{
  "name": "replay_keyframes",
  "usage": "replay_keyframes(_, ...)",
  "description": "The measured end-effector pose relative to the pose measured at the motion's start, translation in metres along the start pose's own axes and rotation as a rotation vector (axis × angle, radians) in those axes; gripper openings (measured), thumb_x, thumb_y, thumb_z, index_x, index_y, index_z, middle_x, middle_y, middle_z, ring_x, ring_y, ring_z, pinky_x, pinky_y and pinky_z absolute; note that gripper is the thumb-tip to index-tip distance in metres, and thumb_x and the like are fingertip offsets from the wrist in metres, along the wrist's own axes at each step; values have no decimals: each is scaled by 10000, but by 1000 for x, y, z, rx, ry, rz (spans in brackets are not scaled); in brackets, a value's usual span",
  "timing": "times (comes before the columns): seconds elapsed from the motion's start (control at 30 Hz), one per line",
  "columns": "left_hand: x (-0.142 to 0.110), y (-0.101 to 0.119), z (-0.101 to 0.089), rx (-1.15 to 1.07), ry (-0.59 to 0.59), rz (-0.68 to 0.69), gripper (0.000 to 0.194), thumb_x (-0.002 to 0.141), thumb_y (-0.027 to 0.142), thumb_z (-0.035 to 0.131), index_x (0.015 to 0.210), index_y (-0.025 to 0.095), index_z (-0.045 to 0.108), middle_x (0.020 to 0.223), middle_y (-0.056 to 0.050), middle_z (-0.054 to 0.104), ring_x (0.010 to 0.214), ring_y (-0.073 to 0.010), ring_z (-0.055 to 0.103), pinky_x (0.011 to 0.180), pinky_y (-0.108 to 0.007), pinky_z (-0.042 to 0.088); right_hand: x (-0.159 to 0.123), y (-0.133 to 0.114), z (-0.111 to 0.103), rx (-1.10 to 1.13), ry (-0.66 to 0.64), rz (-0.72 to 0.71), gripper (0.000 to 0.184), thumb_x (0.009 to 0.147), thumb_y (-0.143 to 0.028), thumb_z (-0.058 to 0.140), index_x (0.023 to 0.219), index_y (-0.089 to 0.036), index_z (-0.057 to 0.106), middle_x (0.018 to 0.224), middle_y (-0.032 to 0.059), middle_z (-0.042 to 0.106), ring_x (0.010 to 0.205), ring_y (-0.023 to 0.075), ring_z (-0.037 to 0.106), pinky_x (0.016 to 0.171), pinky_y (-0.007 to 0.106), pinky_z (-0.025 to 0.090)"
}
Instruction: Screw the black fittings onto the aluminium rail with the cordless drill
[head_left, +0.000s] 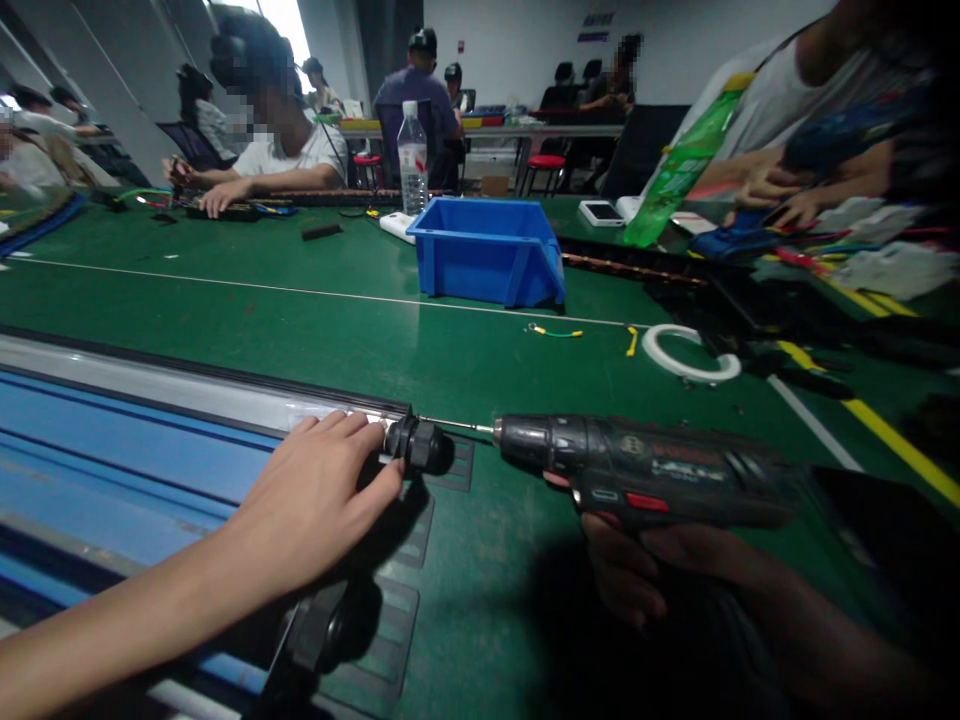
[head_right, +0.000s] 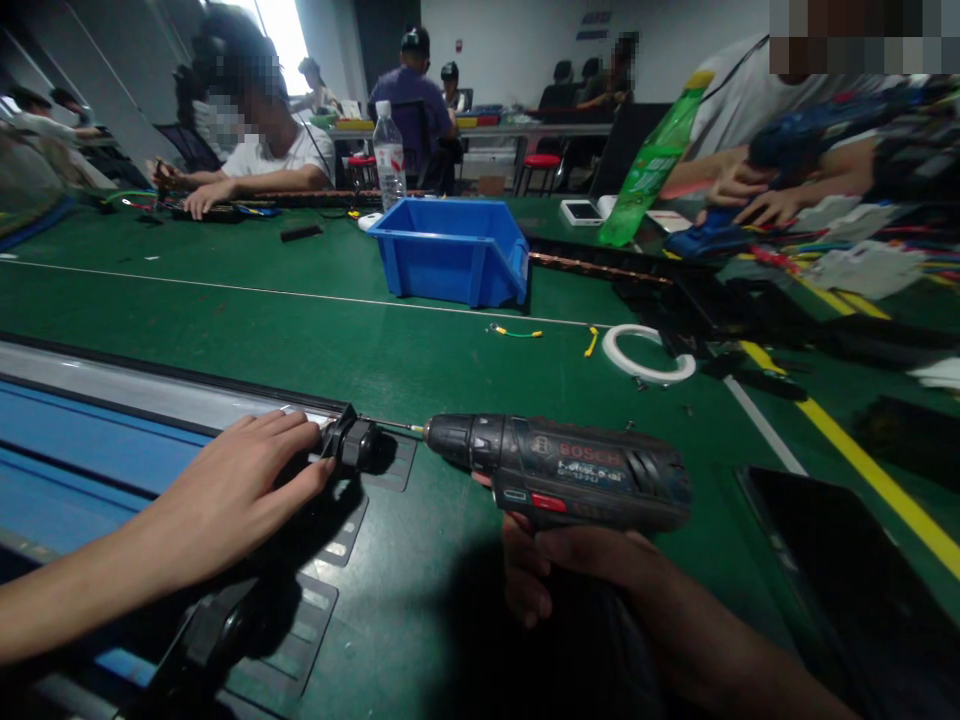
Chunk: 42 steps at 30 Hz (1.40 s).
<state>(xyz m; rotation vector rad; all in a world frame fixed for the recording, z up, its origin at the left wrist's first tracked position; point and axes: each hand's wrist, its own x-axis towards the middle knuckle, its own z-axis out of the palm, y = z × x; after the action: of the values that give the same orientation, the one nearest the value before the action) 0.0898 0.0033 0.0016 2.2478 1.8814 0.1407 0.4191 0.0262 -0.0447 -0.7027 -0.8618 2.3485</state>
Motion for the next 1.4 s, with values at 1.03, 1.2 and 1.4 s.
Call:
replay_keyframes(1.03,0,-1,2,-9,14,18,298,1006,401,406,842,219,577,920,-64,632,863,-275,559,795,-436,399,-3,-3,5,62,25,12,249,783,-308,829,933,-142,720,820,9,534,690,146,552,678,319,483)
replay_keyframes(1.2,0,-2,2,1,17,17,307,1008,417,407,858,218,586,919,-64,636,872,-283,568,795,-438,404,-2,0,-2,26,-11,7,255,800,-332,787,922,-127,699,801,50,584,713,173,564,704,329,476)
replay_keyframes(1.4,-1,0,-2,32,-18,21,322,1017,421,392,836,218,566,924,-73,641,882,-281,577,773,-421,401,-2,0,-2,-1,-63,-14,225,839,-333,738,924,-142,654,818,37,561,725,165,548,718,304,488)
